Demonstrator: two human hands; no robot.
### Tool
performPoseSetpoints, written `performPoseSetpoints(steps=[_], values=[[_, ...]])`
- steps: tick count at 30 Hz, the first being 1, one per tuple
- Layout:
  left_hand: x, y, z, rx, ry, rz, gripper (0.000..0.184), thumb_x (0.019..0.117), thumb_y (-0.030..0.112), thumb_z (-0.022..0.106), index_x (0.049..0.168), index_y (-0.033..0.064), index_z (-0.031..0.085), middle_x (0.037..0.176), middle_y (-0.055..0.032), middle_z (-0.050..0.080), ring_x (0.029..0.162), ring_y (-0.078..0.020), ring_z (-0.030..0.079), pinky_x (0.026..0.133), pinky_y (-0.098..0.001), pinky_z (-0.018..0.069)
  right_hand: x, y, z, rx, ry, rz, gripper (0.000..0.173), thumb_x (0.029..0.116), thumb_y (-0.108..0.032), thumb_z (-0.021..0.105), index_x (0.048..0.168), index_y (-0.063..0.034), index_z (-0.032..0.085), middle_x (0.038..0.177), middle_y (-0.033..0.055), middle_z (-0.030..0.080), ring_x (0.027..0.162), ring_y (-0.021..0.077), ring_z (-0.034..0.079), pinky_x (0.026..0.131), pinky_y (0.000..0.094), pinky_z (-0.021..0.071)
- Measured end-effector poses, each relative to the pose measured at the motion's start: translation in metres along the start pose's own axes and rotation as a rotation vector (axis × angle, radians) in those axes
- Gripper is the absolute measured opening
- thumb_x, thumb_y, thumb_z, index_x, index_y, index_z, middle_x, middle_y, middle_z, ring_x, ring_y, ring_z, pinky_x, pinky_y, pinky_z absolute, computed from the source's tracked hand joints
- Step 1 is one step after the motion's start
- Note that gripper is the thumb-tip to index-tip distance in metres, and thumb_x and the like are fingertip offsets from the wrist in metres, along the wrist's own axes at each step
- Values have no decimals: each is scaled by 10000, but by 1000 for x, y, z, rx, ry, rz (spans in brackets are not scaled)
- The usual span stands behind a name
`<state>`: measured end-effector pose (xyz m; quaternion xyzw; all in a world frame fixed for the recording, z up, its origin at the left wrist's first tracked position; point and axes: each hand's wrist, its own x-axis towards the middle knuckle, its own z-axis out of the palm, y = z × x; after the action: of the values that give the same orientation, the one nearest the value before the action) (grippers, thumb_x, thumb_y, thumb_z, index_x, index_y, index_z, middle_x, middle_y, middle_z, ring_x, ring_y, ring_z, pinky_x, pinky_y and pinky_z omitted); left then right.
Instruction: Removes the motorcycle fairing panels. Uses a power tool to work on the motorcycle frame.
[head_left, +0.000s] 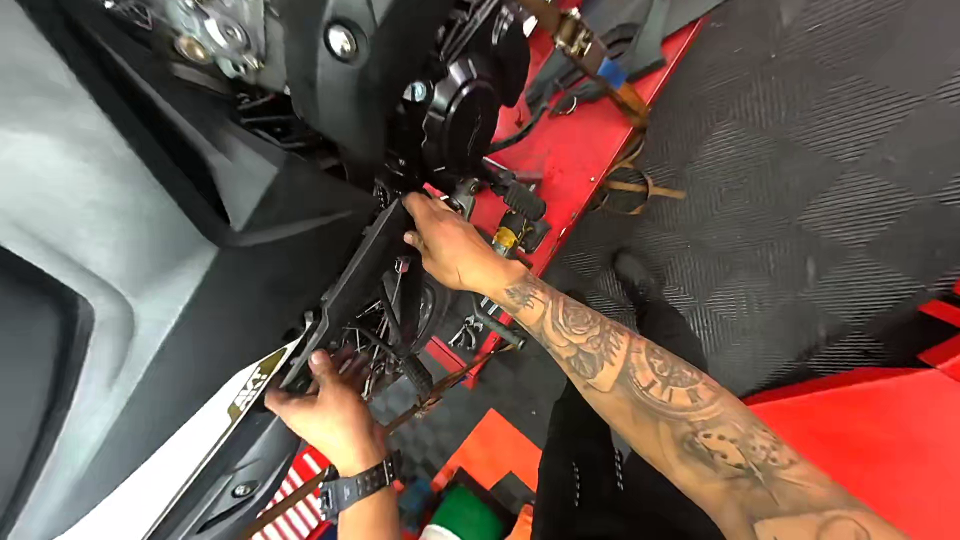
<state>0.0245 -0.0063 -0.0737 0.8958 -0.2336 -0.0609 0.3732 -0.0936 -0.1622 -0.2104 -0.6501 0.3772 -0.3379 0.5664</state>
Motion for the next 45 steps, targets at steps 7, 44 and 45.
performPoseSetpoints(steps=[7,44,45], values=[[-1,4,3,-32,79,-75,538,1081,237,540,1506,67,257,1033,-145,724,753,-229,752,669,-364,645,-4,-2,10,-58,3,-19,445,1025,-238,583,1427,-67,495,1402,123,575,1324,296,546,998,455,547],[40,-80,-84,1076,-135,1230,938,937,643,487,1591,-6,310,1669,-232,242,1558,-420,179,1234,-662,67,-7,-38,14,-424,258,47,314,904,-300,712,1130,-99,628,964,99,677,917,294,692,753,510,570],[40,-79,-84,1075,-146,1226,938,936,644,483,1593,-3,309,1671,-226,242,1560,-415,177,1238,-655,68,-8,-39,16,-426,262,61,339,898,-298,718,1151,-92,627,967,109,681,915,307,695,748,517,573]])
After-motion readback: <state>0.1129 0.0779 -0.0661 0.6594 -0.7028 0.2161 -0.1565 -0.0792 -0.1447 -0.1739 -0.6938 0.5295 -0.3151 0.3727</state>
